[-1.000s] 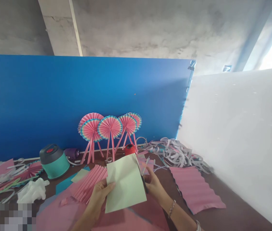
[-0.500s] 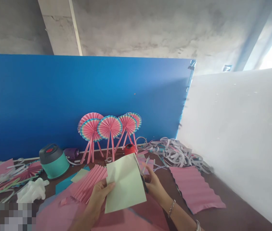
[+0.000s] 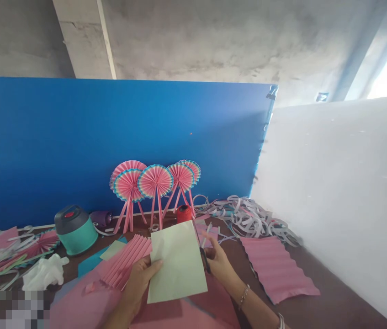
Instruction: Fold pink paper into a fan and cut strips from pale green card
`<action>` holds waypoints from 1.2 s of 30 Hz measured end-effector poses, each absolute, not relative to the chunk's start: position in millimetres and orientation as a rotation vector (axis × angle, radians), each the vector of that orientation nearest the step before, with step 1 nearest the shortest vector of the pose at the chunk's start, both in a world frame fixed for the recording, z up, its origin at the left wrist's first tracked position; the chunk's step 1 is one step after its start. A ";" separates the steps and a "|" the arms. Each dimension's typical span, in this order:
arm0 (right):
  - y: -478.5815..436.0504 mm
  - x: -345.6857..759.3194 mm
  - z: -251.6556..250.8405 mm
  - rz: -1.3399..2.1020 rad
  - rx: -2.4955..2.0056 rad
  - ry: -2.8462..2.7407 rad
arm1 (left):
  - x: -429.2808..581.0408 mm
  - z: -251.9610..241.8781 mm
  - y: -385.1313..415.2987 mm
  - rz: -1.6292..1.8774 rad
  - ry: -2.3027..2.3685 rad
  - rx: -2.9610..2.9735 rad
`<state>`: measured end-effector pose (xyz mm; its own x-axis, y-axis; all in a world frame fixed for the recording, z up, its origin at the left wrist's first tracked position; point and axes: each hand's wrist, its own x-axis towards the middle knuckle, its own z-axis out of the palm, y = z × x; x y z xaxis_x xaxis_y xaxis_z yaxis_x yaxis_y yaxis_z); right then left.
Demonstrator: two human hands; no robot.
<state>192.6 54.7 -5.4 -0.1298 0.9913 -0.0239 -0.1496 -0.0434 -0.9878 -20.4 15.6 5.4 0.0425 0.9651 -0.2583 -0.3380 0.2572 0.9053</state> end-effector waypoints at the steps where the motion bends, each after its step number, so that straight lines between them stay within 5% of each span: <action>1: 54.1 192.3 -4.0 1.396 -1.050 -1.158 | -20.9 6.1 15.6 1.165 1.065 0.769; 12: 46.4 194.7 6.9 1.570 -1.075 -1.389 | -36.6 16.9 20.8 1.588 1.159 0.584; 36: 42.7 192.5 0.6 1.557 -1.052 -1.541 | -24.3 31.3 11.7 1.556 1.226 0.628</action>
